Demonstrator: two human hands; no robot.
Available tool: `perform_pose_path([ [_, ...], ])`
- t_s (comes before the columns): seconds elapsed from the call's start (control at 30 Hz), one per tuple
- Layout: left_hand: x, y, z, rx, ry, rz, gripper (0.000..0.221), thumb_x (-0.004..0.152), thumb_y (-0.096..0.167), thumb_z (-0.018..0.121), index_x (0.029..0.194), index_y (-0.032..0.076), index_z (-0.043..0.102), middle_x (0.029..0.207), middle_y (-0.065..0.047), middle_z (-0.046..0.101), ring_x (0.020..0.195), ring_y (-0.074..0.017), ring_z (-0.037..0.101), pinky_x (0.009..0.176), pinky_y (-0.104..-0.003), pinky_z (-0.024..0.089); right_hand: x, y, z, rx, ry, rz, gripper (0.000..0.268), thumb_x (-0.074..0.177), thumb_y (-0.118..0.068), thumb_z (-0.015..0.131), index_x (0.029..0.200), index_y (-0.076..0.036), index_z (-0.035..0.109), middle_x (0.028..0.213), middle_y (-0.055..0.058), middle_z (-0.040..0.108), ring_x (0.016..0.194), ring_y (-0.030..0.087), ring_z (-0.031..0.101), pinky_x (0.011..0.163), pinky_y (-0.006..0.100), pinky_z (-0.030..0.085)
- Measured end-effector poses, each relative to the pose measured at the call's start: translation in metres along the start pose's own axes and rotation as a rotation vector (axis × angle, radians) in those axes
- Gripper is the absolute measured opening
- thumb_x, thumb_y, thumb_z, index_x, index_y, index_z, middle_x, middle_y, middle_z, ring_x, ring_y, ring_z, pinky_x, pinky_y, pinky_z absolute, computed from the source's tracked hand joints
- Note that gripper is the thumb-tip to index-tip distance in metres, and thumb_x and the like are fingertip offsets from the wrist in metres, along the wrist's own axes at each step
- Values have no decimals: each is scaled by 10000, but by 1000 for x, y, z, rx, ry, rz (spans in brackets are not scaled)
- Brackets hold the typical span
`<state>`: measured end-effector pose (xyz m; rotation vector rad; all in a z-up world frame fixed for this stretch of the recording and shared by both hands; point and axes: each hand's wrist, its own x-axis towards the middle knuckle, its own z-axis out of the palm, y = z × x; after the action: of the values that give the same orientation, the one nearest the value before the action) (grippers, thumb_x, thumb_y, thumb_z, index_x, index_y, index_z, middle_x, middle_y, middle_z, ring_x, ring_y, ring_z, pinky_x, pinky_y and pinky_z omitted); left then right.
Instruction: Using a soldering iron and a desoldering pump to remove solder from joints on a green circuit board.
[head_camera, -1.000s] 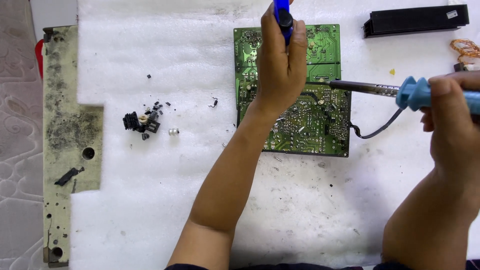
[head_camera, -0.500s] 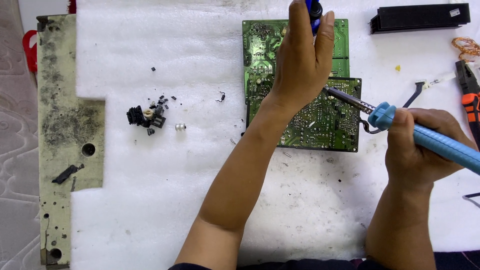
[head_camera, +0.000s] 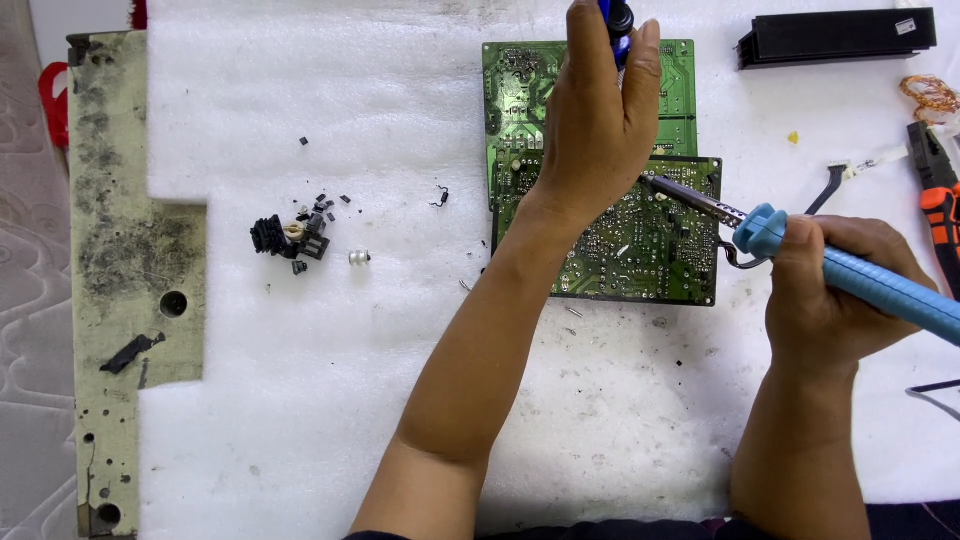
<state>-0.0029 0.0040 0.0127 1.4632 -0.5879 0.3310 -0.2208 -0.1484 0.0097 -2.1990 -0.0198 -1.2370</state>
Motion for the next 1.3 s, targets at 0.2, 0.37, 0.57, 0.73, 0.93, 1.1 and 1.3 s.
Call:
perform_pose_path([
  [0.2, 1, 3, -1, -14, -5, -40, 295, 1214, 362, 465, 1445, 237, 330, 1061, -30, 631, 879, -181, 697, 745, -348, 592, -2, 0, 1, -11, 0, 21, 207, 1245, 117, 834, 1140, 178, 666, 1071, 346, 728, 922, 421, 722, 828, 489, 584],
  [0.37, 6, 2, -11, 29, -18, -67, 422, 1203, 365, 550, 1546, 256, 331, 1036, 8, 669, 893, -147, 765, 762, -310, 689, 1, -9, 4, 8, 1, 5, 192, 1226, 116, 817, 1106, 179, 681, 1023, 334, 728, 853, 401, 700, 780, 467, 543],
  [0.57, 31, 30, -62, 540, -403, -306, 290, 1046, 268, 733, 1251, 101, 612, 1035, -42, 761, 871, -197, 778, 784, -337, 697, 7, -36, 6, -98, -78, -110, 204, 1210, 36, 807, 1075, 158, 715, 980, 302, 762, 780, 387, 699, 743, 462, 549],
  [0.73, 33, 23, -87, 767, -783, -606, 311, 1040, 238, 775, 1321, 108, 740, 994, -25, 764, 845, -195, 738, 767, -373, 648, -4, -41, 3, -183, -134, -127, 182, 1209, 0, 803, 1108, 136, 736, 992, 281, 769, 796, 376, 687, 767, 463, 570],
  [0.93, 36, 35, -97, 702, -819, -730, 272, 1060, 260, 791, 1294, 123, 771, 899, 37, 720, 665, -99, 624, 620, -232, 566, -17, -19, -1, 140, 39, 128, 155, 1229, -69, 745, 1180, 66, 686, 999, 224, 709, 685, 237, 647, 645, 339, 523],
  [1.1, 32, 33, -105, 712, -792, -741, 279, 1049, 244, 789, 1297, 119, 776, 889, 30, 738, 655, -98, 630, 596, -270, 554, -15, -38, -10, 386, 329, 643, 434, 1149, -500, 802, 1308, -128, 643, 940, 105, 662, 696, 183, 658, 620, 298, 587],
  [1.3, 28, 38, -104, 729, -776, -760, 228, 1103, 261, 730, 1274, 113, 762, 820, 42, 678, 598, -75, 559, 544, -239, 508, -35, -73, -8, 630, 503, 1212, 523, 920, -608, 799, 1285, -248, 692, 915, 2, 659, 867, 128, 678, 934, 398, 672],
])
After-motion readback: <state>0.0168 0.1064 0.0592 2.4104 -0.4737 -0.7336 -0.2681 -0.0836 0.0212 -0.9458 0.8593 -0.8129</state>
